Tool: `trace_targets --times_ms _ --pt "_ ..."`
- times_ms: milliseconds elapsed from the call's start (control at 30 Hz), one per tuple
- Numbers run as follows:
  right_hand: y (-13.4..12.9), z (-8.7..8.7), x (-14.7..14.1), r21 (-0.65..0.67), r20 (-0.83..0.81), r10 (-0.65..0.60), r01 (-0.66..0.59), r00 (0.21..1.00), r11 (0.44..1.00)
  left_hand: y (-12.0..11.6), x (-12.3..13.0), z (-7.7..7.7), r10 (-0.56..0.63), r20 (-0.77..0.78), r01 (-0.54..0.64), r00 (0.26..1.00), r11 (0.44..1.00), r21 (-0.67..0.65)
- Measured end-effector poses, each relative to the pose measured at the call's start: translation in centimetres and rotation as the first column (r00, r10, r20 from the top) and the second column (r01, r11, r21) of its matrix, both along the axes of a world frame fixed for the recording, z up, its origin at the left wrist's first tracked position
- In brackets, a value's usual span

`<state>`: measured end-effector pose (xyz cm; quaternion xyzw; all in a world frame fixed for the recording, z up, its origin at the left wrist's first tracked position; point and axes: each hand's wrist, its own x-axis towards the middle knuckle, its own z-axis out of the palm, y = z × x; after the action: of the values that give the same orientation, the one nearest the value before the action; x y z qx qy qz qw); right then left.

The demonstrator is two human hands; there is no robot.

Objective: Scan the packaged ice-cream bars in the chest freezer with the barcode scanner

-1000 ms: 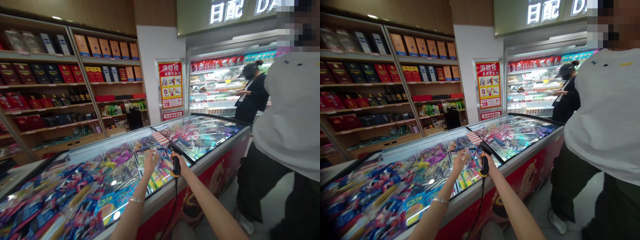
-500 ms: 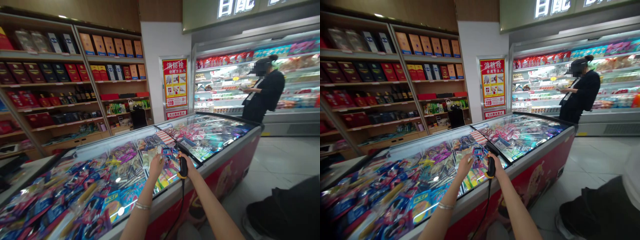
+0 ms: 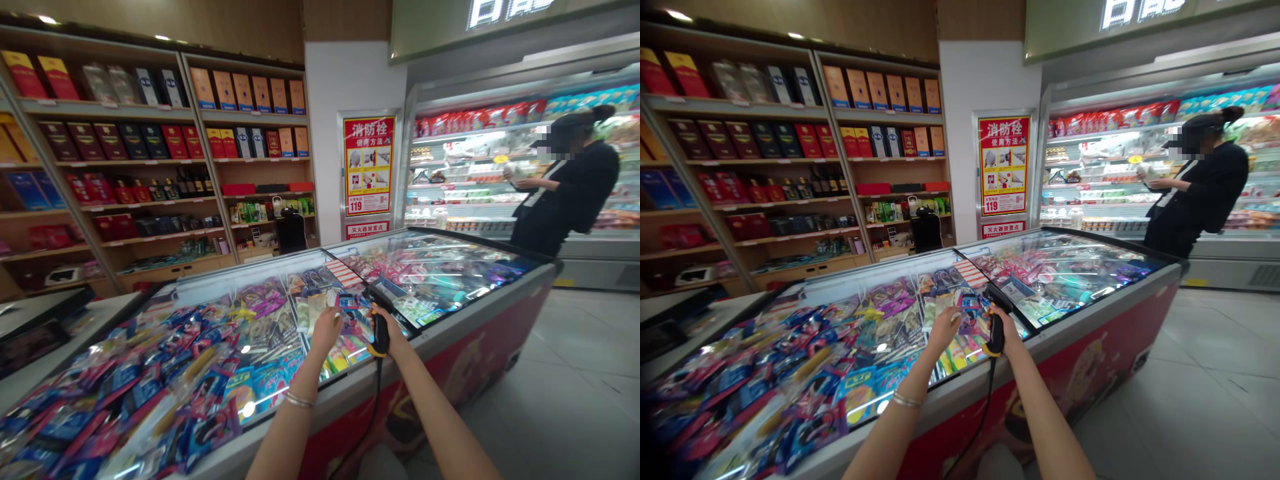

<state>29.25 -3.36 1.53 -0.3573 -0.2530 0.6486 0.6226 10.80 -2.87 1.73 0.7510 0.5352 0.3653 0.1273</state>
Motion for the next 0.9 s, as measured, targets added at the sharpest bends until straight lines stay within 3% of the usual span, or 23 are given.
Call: trace_targets --times_ms 300,467,567,667,900 --pt "0.1 -0.3 0.0 0.024 -0.023 0.009 -0.008 1.0 1.0 0.3 0.1 -0.4 -0.006 -0.003 0.006 1.0 1.0 0.013" --pt "-0.7 0.7 -0.3 0.005 0.009 0.007 -0.007 1.0 1.0 -1.1 -2.2 1.5 0.015 -0.001 -0.015 1.0 0.994 0.107" --pt "-1.2 1.5 -1.6 -0.014 0.001 0.045 -0.045 0.999 0.999 -2.6 -6.5 3.7 0.1 -0.019 -0.095 0.995 0.979 0.182" --pt "-1.7 2.0 -4.5 -0.015 0.005 0.134 -0.134 0.991 0.991 -4.6 -12.4 5.4 0.231 -0.038 -0.216 0.972 0.949 0.231" --pt "-2.3 3.4 -14.2 0.048 0.116 0.354 -0.361 0.928 0.931 -9.7 -25.9 7.1 0.559 -0.116 -0.522 0.821 0.818 0.242"
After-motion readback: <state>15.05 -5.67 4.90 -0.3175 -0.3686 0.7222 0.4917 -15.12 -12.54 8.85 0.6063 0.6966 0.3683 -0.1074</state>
